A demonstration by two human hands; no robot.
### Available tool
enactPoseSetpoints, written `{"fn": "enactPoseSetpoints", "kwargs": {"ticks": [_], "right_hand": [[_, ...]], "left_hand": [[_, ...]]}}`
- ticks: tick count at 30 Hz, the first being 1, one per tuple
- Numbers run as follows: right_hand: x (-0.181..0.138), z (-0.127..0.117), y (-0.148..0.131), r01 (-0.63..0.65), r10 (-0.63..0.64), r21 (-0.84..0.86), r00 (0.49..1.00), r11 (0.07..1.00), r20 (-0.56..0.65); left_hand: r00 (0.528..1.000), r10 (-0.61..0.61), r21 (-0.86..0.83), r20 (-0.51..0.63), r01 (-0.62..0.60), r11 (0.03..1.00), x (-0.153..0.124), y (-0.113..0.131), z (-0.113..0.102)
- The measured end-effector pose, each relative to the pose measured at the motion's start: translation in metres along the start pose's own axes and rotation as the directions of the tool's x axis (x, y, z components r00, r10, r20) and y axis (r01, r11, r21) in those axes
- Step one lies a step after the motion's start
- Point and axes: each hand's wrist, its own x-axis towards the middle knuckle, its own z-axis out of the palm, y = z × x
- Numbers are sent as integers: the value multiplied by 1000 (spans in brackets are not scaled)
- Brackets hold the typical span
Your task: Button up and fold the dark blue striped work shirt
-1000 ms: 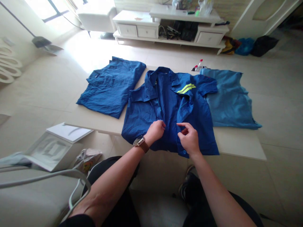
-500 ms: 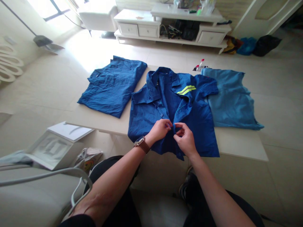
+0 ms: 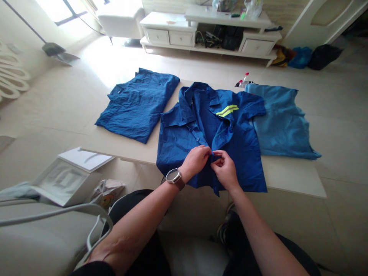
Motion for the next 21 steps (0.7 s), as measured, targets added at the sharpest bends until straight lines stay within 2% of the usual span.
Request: {"fn": "enactPoseSetpoints", "kwargs": {"ticks": [5, 13, 16, 21], "right_hand": [[1, 0, 6, -2, 3, 26, 1000, 1000, -28], [3, -1, 7, 14, -16, -30, 997, 999, -70], [3, -1, 6, 46, -56, -94, 992, 995, -110], [3, 1, 7, 79, -99, -148, 986, 986, -132]], "left_hand": [[1000, 17, 32, 0, -17, 999, -1, 1, -1], [1000, 0, 26, -3, 0, 1000, -2, 5, -2], [999, -51, -56, -7, 50, 997, -2, 8, -1], [975, -223, -253, 13, 219, 942, -1, 15, -1]]}}
